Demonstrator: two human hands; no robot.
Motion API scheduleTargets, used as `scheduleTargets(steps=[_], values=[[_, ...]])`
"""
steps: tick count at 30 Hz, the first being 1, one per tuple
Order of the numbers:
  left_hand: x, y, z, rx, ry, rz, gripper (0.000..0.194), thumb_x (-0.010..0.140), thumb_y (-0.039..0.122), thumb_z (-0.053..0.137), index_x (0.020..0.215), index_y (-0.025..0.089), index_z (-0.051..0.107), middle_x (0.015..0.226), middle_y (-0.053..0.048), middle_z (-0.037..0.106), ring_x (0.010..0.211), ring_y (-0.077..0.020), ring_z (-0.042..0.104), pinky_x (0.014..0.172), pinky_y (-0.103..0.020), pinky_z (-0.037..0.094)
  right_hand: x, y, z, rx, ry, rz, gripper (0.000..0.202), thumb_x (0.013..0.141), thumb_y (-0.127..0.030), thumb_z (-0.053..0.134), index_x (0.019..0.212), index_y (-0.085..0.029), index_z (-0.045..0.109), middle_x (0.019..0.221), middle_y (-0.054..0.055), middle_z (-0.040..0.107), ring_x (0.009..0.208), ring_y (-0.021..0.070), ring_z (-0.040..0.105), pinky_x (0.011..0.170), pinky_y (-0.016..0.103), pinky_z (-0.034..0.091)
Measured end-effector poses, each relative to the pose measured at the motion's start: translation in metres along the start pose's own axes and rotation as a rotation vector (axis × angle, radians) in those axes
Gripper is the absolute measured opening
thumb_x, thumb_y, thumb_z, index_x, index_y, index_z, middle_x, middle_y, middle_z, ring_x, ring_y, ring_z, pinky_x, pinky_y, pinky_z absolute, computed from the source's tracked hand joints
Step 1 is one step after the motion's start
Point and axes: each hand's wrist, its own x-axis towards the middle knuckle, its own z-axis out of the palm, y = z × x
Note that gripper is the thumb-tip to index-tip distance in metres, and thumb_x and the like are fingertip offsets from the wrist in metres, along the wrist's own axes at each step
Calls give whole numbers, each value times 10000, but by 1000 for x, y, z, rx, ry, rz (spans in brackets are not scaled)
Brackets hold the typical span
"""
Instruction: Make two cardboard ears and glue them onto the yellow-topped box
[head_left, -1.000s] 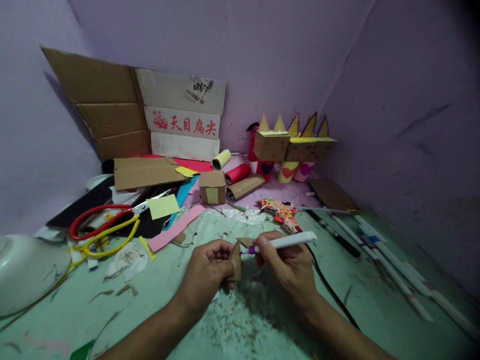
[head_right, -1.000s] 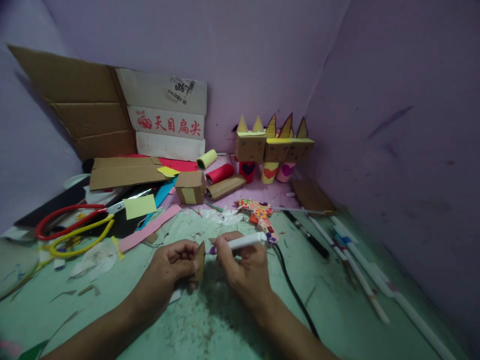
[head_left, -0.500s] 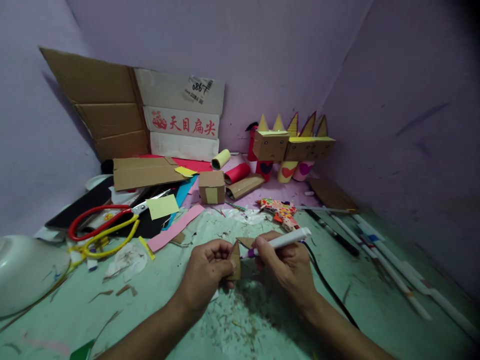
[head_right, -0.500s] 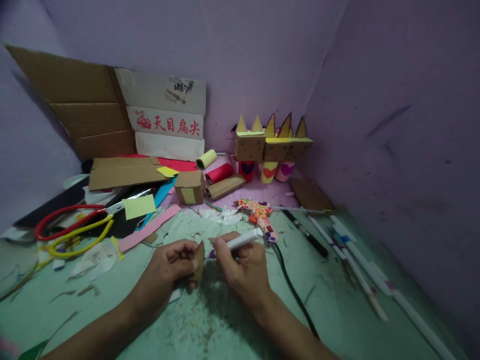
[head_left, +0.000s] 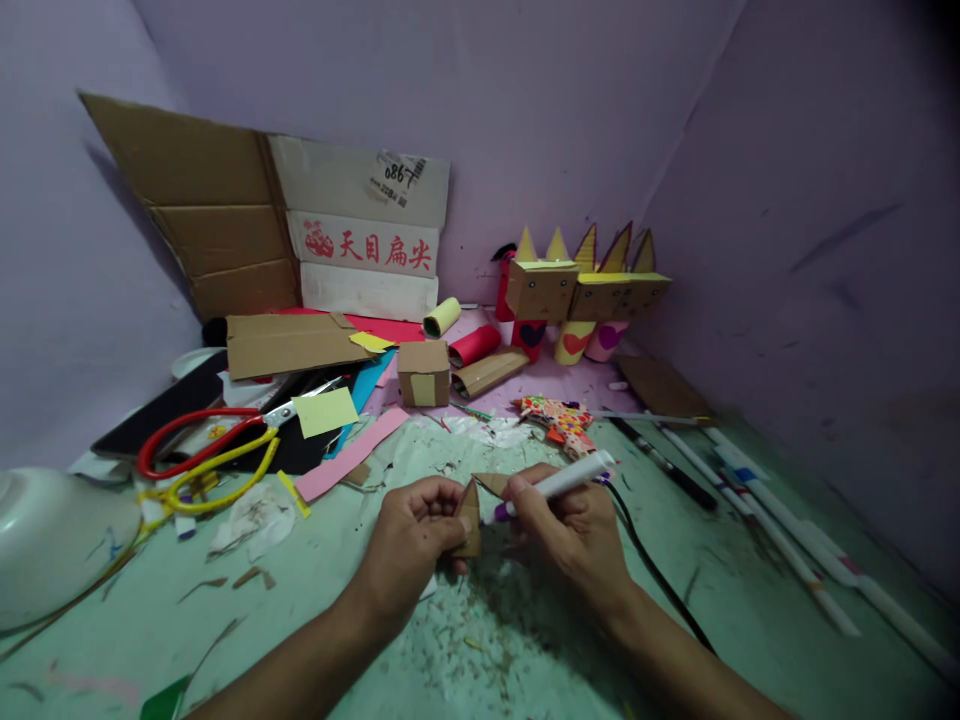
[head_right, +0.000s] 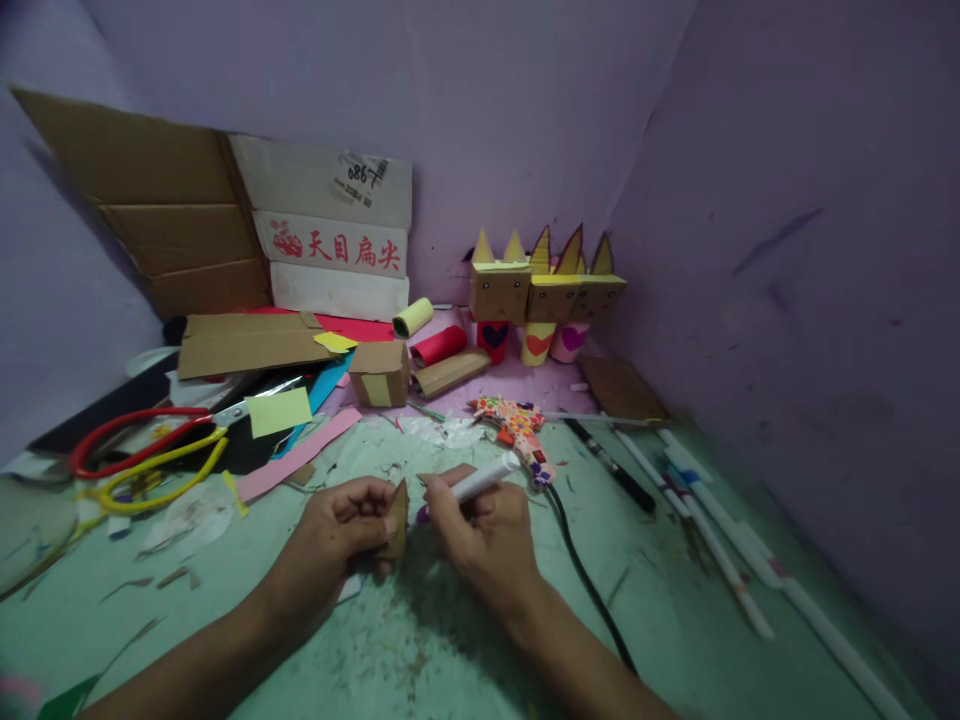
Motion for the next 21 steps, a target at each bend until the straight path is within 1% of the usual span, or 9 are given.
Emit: scheduleTargets(steps=[5,9,12,14,18,21], values=[[0,-2,-2,2,-10,-9,122,527,148,619,647,124,617,522,24,536,434,-81,451,369,-198,409,3,-3,0,-2,70,-50,254,803,-316,521,632,-146,600,468,0,555,425,112,510,419,210,410],[0,-2,-2,-18,-6,3,99,527,134,601,625,122,608,509,30,522,419,-76,439,366,-200,404,2,-2,1,-18,14,-13,276,800,-330,517,608,-144,586,426,-12,512,371,99,458,356,197,356],[1,-1,-1,-39,-4,4,93,532,148,601,620,122,607,509,27,519,420,-79,440,368,-205,403,0,-1,1,-26,-28,-17,289,797,-333,517,589,-144,584,425,-9,513,361,98,461,341,195,352],[1,-1,-1,-43,6,-7,97,531,160,608,621,123,606,513,24,522,425,-82,444,367,-205,400,0,-1,1,-15,-31,-18,284,800,-329,517,595,-145,588,429,-9,517,364,100,469,341,195,359],[1,-1,-1,-23,13,-11,92,538,166,607,619,125,598,513,20,533,429,-84,446,369,-203,397,2,-1,-1,10,33,-10,279,809,-337,511,625,-146,598,432,-6,528,376,106,483,366,205,387],[0,-1,-1,-19,16,-13,95,537,170,607,620,125,594,510,20,536,434,-87,450,370,-206,406,3,-2,-1,-15,62,-39,268,803,-334,515,634,-145,604,451,4,549,410,117,511,407,216,412]])
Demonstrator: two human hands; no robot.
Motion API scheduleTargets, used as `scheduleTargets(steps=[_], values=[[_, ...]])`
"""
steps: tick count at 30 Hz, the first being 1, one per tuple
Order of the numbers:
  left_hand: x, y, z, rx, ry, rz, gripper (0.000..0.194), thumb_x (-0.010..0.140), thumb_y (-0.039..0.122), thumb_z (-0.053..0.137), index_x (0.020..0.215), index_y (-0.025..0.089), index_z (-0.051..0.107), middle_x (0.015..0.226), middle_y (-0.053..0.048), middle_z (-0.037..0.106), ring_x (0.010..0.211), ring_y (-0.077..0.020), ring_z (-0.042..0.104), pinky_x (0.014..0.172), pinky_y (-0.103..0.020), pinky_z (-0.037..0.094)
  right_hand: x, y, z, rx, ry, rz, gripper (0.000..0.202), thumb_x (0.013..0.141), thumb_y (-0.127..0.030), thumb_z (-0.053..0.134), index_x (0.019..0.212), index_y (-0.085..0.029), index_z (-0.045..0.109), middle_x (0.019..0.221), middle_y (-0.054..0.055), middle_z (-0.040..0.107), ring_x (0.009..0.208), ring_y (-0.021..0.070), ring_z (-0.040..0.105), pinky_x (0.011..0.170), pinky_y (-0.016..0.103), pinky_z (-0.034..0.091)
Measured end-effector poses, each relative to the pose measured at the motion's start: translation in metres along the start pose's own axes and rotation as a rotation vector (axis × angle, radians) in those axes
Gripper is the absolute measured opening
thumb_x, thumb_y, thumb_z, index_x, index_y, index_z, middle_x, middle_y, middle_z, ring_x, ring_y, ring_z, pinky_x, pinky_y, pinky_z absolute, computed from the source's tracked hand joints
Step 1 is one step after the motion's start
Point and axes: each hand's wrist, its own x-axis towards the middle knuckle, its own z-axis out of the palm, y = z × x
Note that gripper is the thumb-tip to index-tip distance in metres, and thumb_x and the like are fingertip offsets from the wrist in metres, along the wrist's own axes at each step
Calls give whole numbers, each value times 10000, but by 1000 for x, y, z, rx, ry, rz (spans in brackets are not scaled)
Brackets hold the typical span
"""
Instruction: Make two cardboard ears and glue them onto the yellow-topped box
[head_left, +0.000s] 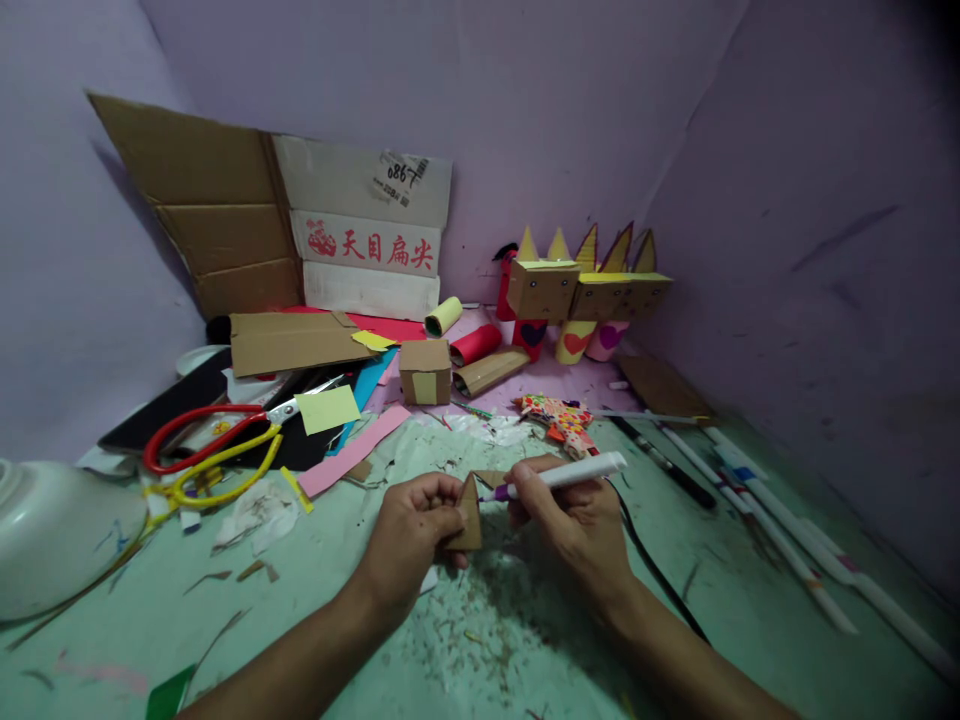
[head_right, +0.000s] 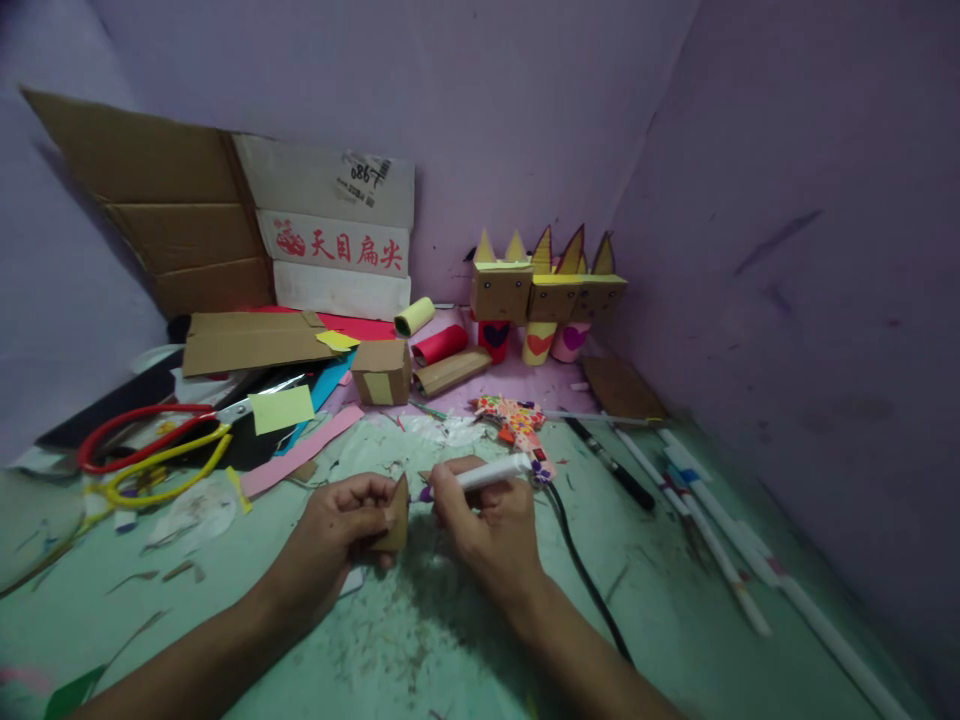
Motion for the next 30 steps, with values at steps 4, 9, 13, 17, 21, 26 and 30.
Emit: scheduleTargets(steps=[4,9,13,17,21,26,30], values=[[0,-1,-1,-1,-1,12,93,530,160,601,615,123,593,501,27,531,420,-83,444,362,-205,403,-1,-1,1,-26,-34,4,266,796,-324,518,614,-146,594,432,-5,527,384,108,479,371,206,373],[1,-1,-1,-3,5,21,101,531,157,600,625,120,599,512,25,536,435,-84,452,362,-200,404,-3,0,1,-35,-124,-36,278,797,-293,508,572,-150,586,457,-3,542,368,100,485,350,198,357],[1,0,0,-2,11,17,115,527,166,608,631,118,601,517,24,541,437,-85,454,360,-200,405,-3,0,0,11,-119,8,275,797,-307,513,583,-150,585,445,-5,537,368,105,488,353,200,363],[1,-1,0,10,7,22,112,534,167,602,634,117,603,508,30,531,434,-81,446,364,-200,410,-2,-1,1,24,-57,48,264,798,-336,515,642,-142,602,427,-10,518,375,108,479,365,203,372],[1,-1,-1,16,10,31,114,532,166,603,633,113,601,508,27,536,432,-80,447,366,-200,412,-2,0,2,-17,-141,-14,289,803,-291,497,561,-149,565,456,0,523,383,96,473,362,193,352],[1,-1,0,1,21,29,127,522,169,613,635,113,603,502,31,535,430,-86,462,352,-200,416,-2,1,-1,-13,-216,-32,296,796,-259,484,518,-162,514,448,-12,499,373,85,460,355,185,338],[2,-2,0,4,14,32,124,533,166,612,644,111,608,508,27,543,435,-83,460,357,-196,418,-1,0,-1,11,-137,50,270,798,-305,498,583,-153,561,402,-20,486,341,96,452,339,197,331]])
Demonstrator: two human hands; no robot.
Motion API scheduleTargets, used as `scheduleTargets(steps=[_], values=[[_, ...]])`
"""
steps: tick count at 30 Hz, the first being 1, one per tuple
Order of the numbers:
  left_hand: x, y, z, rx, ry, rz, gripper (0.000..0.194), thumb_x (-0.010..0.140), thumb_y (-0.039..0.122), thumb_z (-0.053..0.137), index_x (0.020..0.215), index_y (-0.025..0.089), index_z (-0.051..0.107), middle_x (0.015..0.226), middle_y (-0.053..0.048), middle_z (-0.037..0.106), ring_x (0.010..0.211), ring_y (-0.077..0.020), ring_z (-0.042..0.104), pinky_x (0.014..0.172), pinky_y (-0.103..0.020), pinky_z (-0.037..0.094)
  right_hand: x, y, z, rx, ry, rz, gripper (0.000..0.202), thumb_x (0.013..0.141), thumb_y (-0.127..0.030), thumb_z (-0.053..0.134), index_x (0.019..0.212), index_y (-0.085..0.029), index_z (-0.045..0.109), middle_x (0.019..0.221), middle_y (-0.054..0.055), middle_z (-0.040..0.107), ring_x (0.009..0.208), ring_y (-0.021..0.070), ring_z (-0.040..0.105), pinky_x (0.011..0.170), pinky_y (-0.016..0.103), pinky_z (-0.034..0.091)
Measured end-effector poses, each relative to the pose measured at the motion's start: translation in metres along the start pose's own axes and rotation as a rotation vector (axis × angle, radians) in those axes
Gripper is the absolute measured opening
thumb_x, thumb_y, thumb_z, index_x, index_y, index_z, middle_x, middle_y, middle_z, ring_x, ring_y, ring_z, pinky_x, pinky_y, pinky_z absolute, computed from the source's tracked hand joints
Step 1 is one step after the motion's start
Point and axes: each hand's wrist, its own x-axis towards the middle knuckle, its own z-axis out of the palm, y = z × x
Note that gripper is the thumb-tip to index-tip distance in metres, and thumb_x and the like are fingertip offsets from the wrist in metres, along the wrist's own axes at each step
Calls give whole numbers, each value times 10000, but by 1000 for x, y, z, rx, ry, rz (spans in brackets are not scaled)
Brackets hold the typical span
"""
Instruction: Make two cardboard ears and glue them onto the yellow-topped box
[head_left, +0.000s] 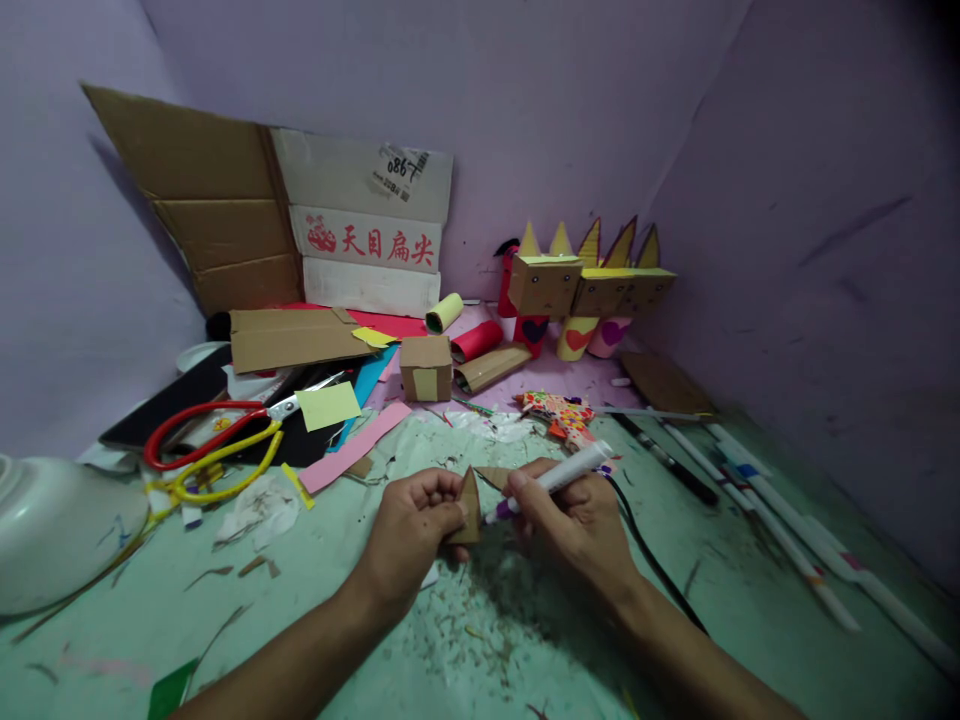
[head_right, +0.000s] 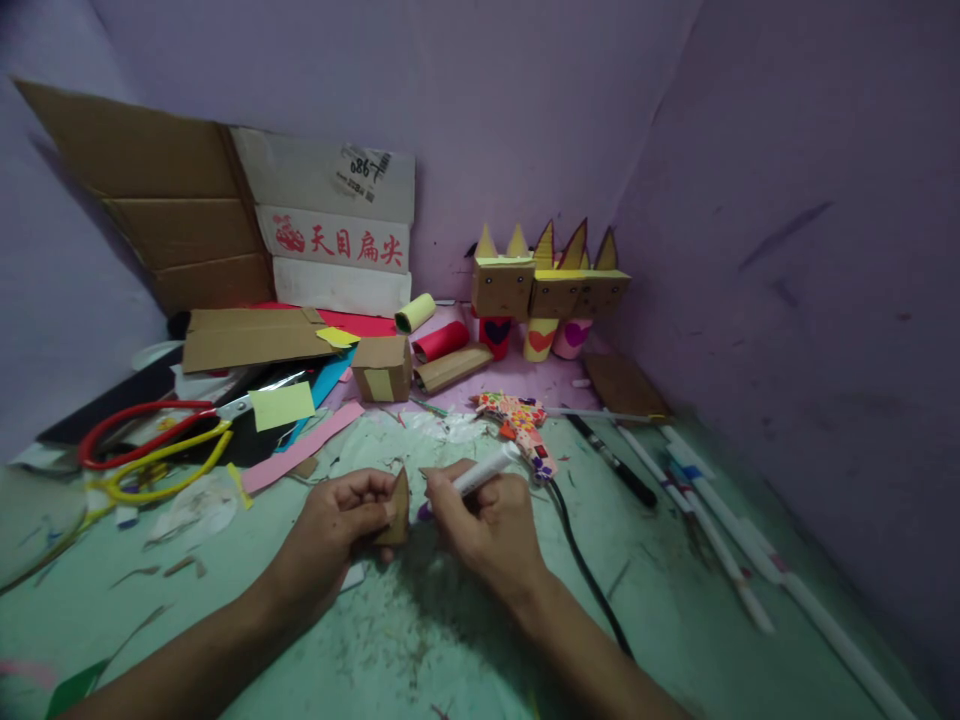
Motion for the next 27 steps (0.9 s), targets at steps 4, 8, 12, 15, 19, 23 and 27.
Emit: scheduleTargets(steps=[4,8,12,15,19,23,27], values=[[1,0,-1,11,1,-1,121,533,166,613,641,111,607,505,26,545,432,-84,462,358,-198,421,0,0,0,1,-30,-39,272,798,-292,499,573,-151,559,456,-1,520,383,99,477,364,197,352],[1,0,-1,0,-1,-2,119,526,164,613,633,111,606,495,30,543,431,-84,467,358,-199,427,-1,1,-1,-40,-116,-99,304,797,-246,489,509,-155,527,474,-5,512,385,78,451,356,182,315],[1,0,-1,-4,5,0,130,525,162,611,644,111,612,505,31,545,433,-83,460,353,-198,422,0,0,-2,11,-81,-34,299,805,-268,487,530,-159,531,436,-21,486,367,81,446,358,188,324],[0,1,0,0,3,0,128,523,157,608,643,112,611,511,28,549,439,-85,462,359,-200,421,1,0,-1,7,-58,-33,299,802,-285,496,532,-159,521,453,-15,494,379,85,457,365,191,333],[0,2,0,9,0,-3,129,524,169,616,637,108,611,509,22,553,435,-86,467,362,-200,416,0,2,-1,-22,-119,-56,305,795,-268,496,512,-156,518,478,-10,500,389,78,448,364,186,323],[0,1,0,1,3,-3,126,527,176,618,636,113,611,496,27,547,425,-85,461,358,-202,419,1,-2,-4,74,-104,88,274,770,-310,526,545,-155,540,440,-15,499,370,92,451,363,199,329],[0,1,-1,8,2,-15,121,537,179,614,642,119,605,498,17,565,428,-91,476,365,-203,420,7,-7,-10,248,17,210,213,732,-331,576,622,-149,583,421,-18,525,379,108,486,396,209,360]])
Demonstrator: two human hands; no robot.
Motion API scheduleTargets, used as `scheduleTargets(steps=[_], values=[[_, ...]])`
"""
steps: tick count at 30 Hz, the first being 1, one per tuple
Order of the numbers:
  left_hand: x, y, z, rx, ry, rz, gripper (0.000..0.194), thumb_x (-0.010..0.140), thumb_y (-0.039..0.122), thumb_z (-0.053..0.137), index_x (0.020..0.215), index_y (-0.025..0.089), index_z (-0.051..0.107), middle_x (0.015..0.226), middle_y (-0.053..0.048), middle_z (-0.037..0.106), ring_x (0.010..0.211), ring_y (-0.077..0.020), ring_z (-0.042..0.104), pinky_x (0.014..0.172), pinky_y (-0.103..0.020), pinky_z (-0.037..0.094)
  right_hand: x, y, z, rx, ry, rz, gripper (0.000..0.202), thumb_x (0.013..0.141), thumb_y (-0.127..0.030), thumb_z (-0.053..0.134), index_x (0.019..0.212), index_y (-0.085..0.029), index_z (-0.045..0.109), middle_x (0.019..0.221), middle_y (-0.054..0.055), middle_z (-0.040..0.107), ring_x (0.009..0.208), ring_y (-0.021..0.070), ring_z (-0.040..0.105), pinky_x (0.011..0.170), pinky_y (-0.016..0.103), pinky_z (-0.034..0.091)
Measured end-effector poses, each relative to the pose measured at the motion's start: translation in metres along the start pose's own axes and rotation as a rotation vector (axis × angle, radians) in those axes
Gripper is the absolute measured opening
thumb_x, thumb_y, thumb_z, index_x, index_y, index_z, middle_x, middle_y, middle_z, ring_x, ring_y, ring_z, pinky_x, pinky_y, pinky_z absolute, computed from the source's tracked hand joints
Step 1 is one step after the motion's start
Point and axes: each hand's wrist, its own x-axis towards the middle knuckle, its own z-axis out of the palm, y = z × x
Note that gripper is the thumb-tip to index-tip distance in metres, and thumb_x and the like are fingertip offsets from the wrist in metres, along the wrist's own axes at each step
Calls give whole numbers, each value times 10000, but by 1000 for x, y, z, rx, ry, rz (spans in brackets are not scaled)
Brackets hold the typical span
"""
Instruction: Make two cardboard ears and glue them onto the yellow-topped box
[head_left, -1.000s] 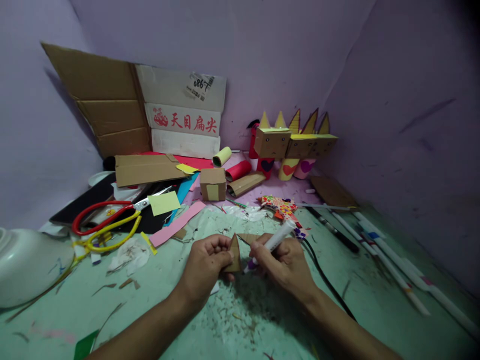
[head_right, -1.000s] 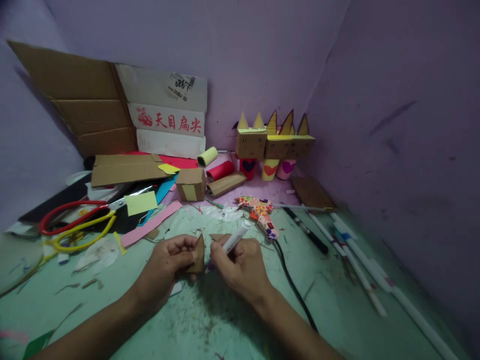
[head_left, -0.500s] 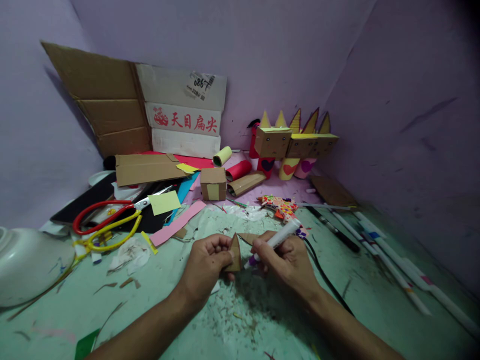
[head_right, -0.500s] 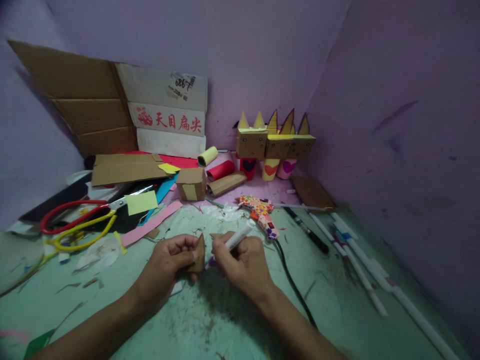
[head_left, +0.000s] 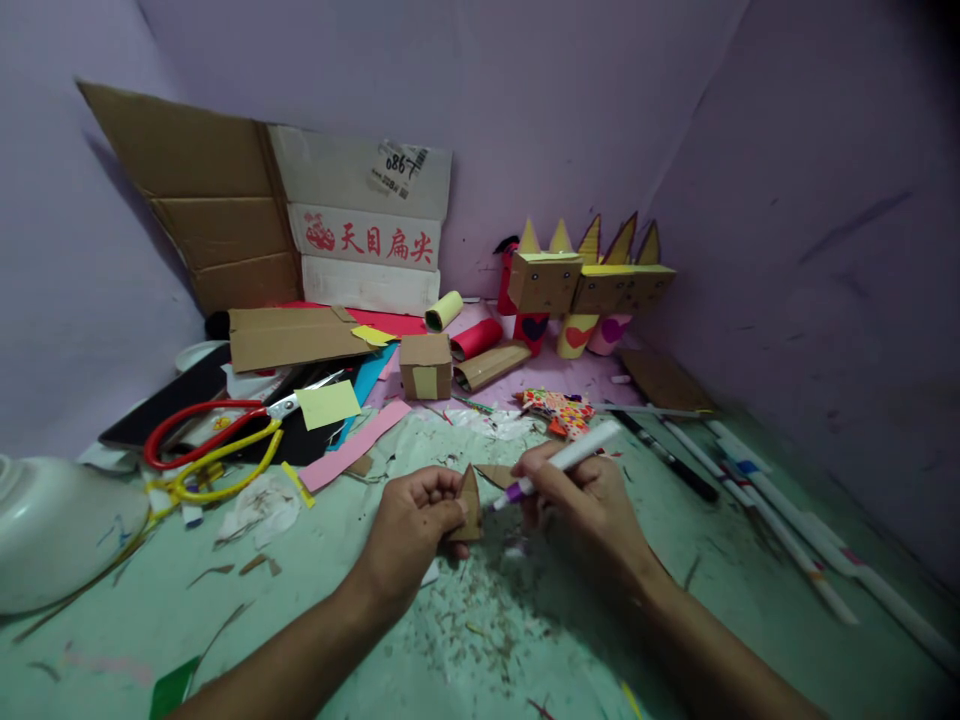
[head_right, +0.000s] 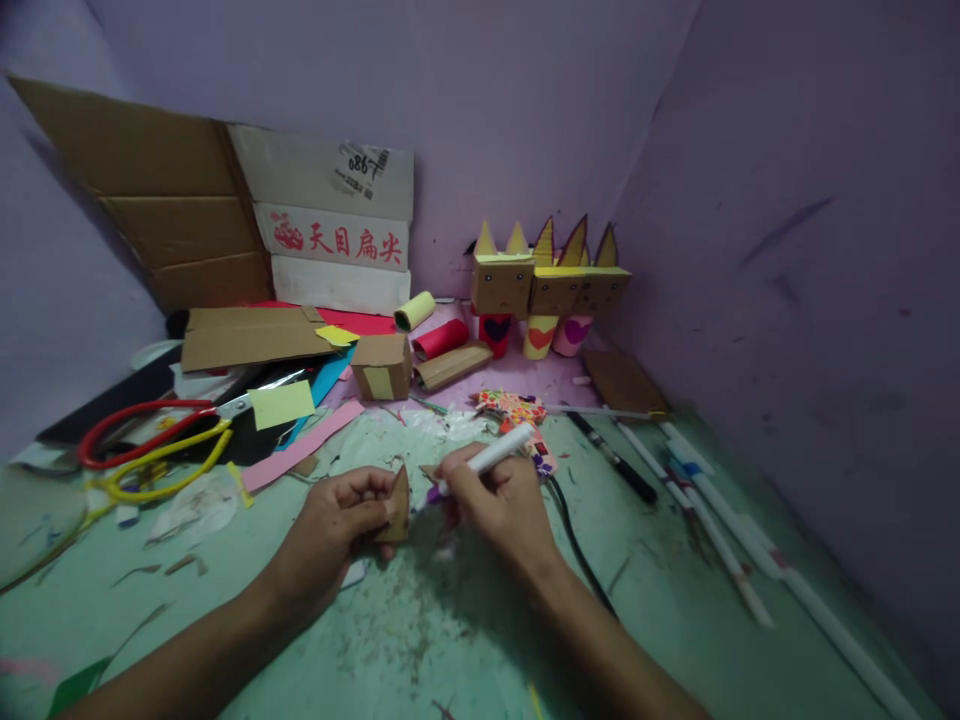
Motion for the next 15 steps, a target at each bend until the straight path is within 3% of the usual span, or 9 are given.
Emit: scheduleTargets(steps=[5,10,15], values=[[0,1,0,12,-14,2,120,537,185,619,635,122,590,476,25,544,400,-85,458,366,-207,411,3,5,-6,265,-6,99,214,686,-353,661,703,-158,575,565,-3,603,459,121,552,462,229,426],[-2,2,0,23,-35,12,128,549,193,627,646,122,583,511,17,553,410,-83,463,380,-210,408,-7,18,-13,273,-140,123,219,718,-362,678,753,-165,588,596,7,614,525,128,575,505,237,440],[-2,1,0,14,-32,-4,133,535,184,630,642,122,584,515,23,542,416,-81,452,368,-207,402,-10,26,-22,324,-121,112,213,724,-351,683,776,-159,606,565,-6,601,507,110,561,505,219,433]])
